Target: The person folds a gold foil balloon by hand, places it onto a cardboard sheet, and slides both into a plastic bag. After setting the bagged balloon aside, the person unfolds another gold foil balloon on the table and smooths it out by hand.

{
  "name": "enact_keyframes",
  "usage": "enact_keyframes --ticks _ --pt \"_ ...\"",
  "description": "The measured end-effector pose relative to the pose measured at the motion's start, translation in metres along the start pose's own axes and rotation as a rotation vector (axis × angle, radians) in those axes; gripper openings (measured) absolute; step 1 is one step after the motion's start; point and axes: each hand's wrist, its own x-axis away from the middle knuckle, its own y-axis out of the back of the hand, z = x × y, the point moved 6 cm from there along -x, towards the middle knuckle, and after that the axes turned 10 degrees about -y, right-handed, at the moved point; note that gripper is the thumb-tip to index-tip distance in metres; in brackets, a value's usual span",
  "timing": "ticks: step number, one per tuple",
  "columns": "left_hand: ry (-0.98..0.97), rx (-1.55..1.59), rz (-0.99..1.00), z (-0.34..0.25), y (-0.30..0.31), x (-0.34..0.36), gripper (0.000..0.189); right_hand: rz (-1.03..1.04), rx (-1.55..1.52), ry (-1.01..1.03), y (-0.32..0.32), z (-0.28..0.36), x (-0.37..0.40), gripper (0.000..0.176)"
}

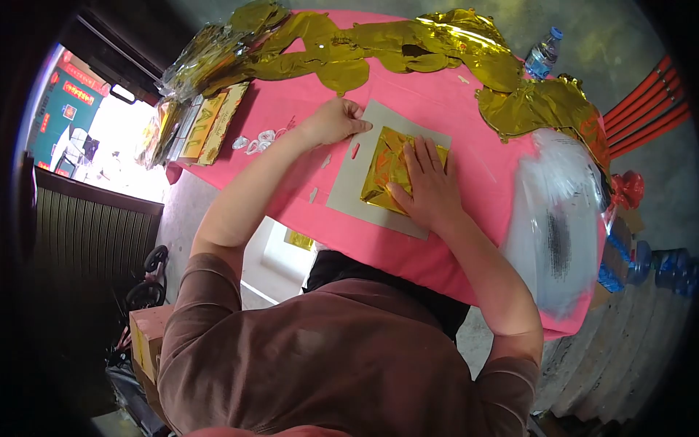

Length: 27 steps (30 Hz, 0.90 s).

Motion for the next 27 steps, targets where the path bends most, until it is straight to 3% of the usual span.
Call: enact_keyframes --ticks 5,7,8,10,13,17,22,27 --pt "0.045 0.015 -0.025 0.026 0.018 0.007 0.020 0.004 -0.050 0.009 -0.004 0.021 -0.014 0.074" --pt "-0.109 -0.146 -0.218 0.021 0.031 0.022 0.023 0.025 -0.019 -0.001 -0.002 0.023 -0.017 0.074" --pt "-0.108 -0.147 -0.219 0.021 0.031 0.032 0.023 0.025 -0.020 0.000 -0.003 0.023 -0.017 0.074" --pt "-0.208 -0.610 -0.338 -0.002 0.034 0.060 0.025 -0.007 -0.032 0.019 -0.004 0.021 -0.016 0.073" --pt "-0.216 -0.643 -0.412 -0.003 0.027 0.078 0.031 -0.009 -0.011 0.021 -0.003 0.022 -0.016 0.073" --pt "-0.197 -0.607 -0.412 0.003 0.027 0.077 0.032 -0.002 0.000 0.019 -0.004 0.022 -0.016 0.073" --pt "-0.045 -0.657 -0.261 0.003 0.027 0.062 0.031 -0.005 -0.011 0.016 -0.004 0.022 -0.016 0.074" --pt "-0.058 -0.736 -0.248 -0.003 0.024 0.058 0.026 -0.010 -0.022 0.010 -0.004 0.021 -0.016 0.074"
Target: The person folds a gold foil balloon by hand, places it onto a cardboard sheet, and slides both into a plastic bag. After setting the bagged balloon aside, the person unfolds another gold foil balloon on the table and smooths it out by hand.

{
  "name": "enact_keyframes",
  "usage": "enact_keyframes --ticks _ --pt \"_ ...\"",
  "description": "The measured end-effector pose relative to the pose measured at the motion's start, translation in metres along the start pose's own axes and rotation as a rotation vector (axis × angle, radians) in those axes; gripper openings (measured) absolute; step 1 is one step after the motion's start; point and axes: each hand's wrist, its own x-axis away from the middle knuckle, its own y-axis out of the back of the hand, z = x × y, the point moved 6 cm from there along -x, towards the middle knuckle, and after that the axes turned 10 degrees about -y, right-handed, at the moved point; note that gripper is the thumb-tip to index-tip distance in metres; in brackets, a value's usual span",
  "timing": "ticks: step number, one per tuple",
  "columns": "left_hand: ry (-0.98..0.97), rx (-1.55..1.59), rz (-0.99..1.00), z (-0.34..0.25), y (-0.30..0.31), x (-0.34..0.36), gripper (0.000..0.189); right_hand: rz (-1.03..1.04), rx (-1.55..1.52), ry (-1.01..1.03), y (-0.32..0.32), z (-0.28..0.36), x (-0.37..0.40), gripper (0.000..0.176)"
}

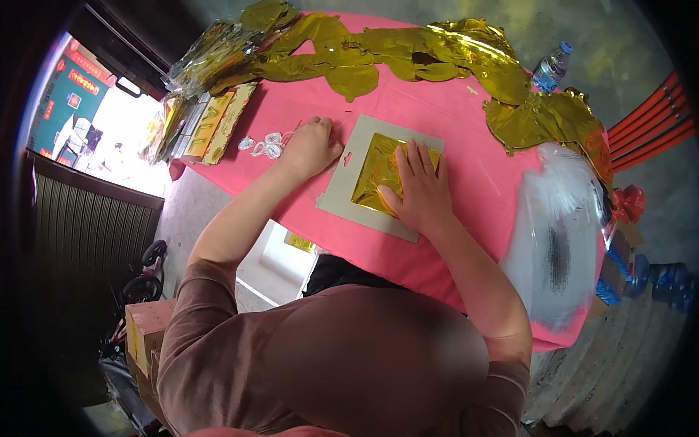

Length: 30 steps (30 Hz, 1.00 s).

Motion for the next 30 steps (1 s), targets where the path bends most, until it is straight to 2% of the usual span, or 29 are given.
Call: enact_keyframes --ticks 8,11,13,16,19,26,30 --pt "-0.123 -0.209 -0.038 -0.020 -0.003 0.006 0.019 -0.016 -0.016 0.011 0.001 0.000 0.000 0.073" --pt "-0.072 -0.141 -0.011 -0.016 0.001 0.010 0.017 -0.026 -0.016 0.018 0.000 0.000 0.000 0.072" --pt "0.025 -0.021 -0.025 -0.009 0.012 0.015 0.022 -0.023 -0.033 0.015 -0.001 -0.001 0.000 0.072" --pt "0.060 0.123 0.009 0.004 0.007 0.014 0.028 -0.029 -0.028 0.019 0.000 0.000 0.000 0.072" --pt "0.056 0.047 0.067 0.003 0.000 0.008 0.029 -0.017 -0.038 0.006 0.000 0.000 0.000 0.072" --pt "0.088 -0.048 0.058 -0.004 0.001 0.000 0.025 -0.031 -0.031 0.018 0.001 0.000 0.000 0.072" --pt "0.016 -0.119 0.031 -0.012 0.002 -0.001 0.021 -0.038 -0.032 0.022 0.001 0.001 0.000 0.072"
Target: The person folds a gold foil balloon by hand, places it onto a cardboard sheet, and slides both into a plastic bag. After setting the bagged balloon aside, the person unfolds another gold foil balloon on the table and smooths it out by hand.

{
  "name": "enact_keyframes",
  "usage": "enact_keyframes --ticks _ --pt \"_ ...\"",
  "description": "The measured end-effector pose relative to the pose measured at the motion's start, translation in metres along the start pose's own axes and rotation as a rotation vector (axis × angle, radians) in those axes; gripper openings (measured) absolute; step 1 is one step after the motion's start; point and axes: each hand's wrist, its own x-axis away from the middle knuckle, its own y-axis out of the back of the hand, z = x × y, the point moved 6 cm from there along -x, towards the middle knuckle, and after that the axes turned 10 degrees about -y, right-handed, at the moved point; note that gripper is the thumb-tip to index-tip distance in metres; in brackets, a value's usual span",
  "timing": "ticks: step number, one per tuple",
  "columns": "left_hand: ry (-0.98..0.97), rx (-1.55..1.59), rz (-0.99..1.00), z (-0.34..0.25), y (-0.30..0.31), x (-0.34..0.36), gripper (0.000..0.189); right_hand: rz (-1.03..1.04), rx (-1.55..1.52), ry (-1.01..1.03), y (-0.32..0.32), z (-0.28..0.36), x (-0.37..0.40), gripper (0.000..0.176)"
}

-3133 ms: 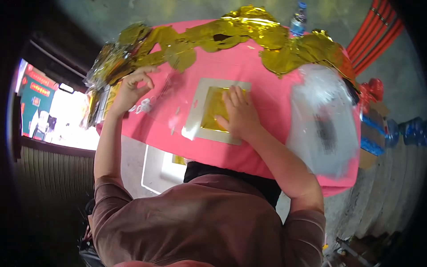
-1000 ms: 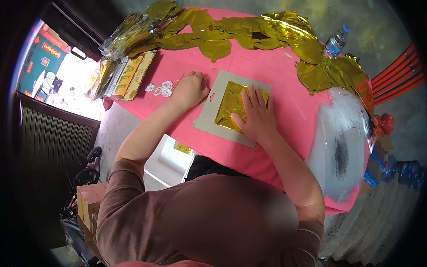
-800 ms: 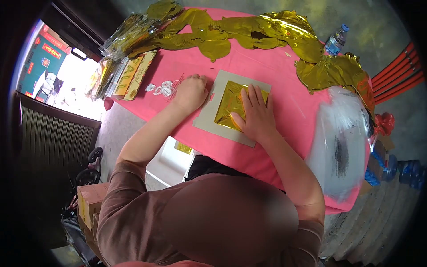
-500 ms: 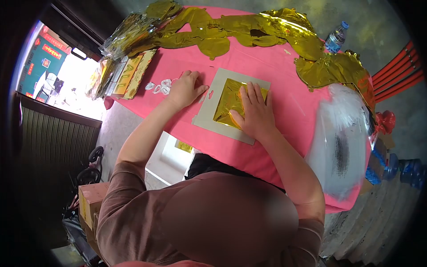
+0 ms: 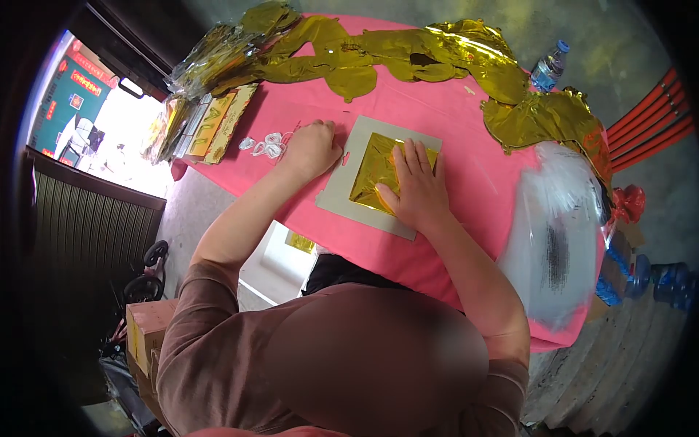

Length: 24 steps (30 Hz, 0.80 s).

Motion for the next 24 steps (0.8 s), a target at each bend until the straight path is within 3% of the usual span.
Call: enact_keyframes --ticks 16,24 --pt "-0.066 0.087 -0.110 -0.012 0.002 -0.007 0.016 -0.018 -0.013 0.014 0.001 0.000 0.001 0.072" --pt "-0.123 0.145 -0.049 -0.024 0.010 0.009 0.011 0.039 0.012 -0.017 0.001 0.000 0.000 0.072"
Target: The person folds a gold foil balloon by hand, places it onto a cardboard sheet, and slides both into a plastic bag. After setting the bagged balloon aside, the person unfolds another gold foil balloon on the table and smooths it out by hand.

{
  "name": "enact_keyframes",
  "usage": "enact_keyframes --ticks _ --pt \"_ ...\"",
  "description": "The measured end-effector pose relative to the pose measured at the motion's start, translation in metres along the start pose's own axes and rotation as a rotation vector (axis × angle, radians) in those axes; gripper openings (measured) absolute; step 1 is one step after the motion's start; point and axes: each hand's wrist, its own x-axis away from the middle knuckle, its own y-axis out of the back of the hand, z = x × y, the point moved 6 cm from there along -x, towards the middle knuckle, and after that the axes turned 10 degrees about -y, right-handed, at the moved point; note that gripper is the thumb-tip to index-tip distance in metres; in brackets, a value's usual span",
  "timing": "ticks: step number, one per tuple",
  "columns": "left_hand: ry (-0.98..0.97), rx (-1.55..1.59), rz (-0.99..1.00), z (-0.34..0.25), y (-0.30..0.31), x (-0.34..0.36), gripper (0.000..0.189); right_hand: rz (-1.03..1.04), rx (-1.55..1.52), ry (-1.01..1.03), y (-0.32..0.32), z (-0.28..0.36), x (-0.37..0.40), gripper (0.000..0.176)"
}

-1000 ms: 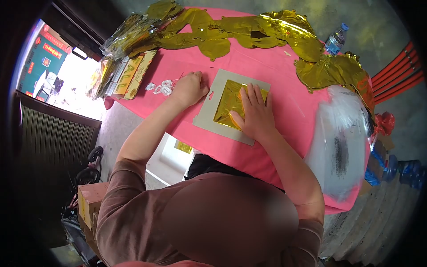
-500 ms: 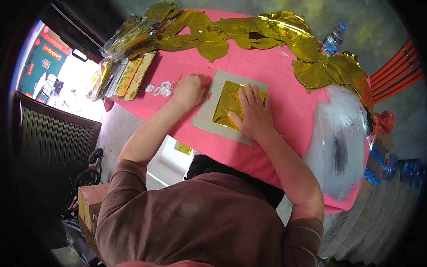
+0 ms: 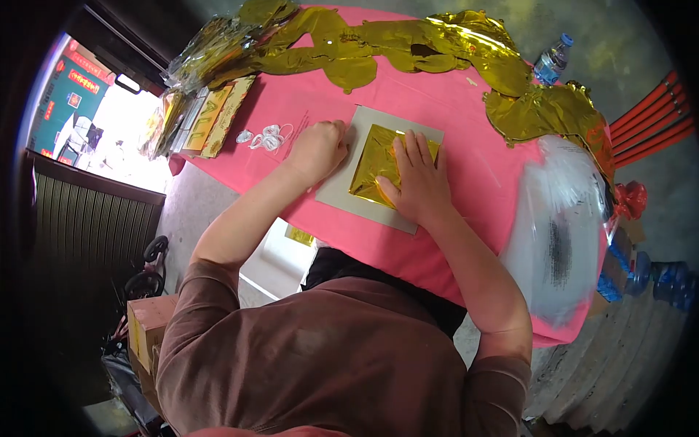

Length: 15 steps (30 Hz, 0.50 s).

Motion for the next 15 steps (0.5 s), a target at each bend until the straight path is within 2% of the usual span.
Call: enact_keyframes --ticks 1,8,10,13,15 --pt "0.004 0.024 0.048 0.000 0.000 0.002 0.011 0.007 0.001 -0.009 -0.001 0.000 0.000 0.072" --pt "0.063 0.153 0.058 0.001 0.000 0.002 0.011 0.004 0.038 -0.007 -0.002 -0.001 0.000 0.072" --pt "0.089 0.155 -0.014 -0.002 0.001 0.001 0.011 0.009 0.033 -0.010 -0.001 0.000 0.000 0.073" --pt "0.105 0.134 0.025 -0.001 -0.010 -0.003 0.012 0.009 0.020 -0.014 -0.002 -0.001 0.000 0.073" --pt "0.085 0.108 -0.019 -0.001 -0.015 -0.005 0.012 0.007 0.027 -0.013 -0.002 -0.001 0.000 0.073"
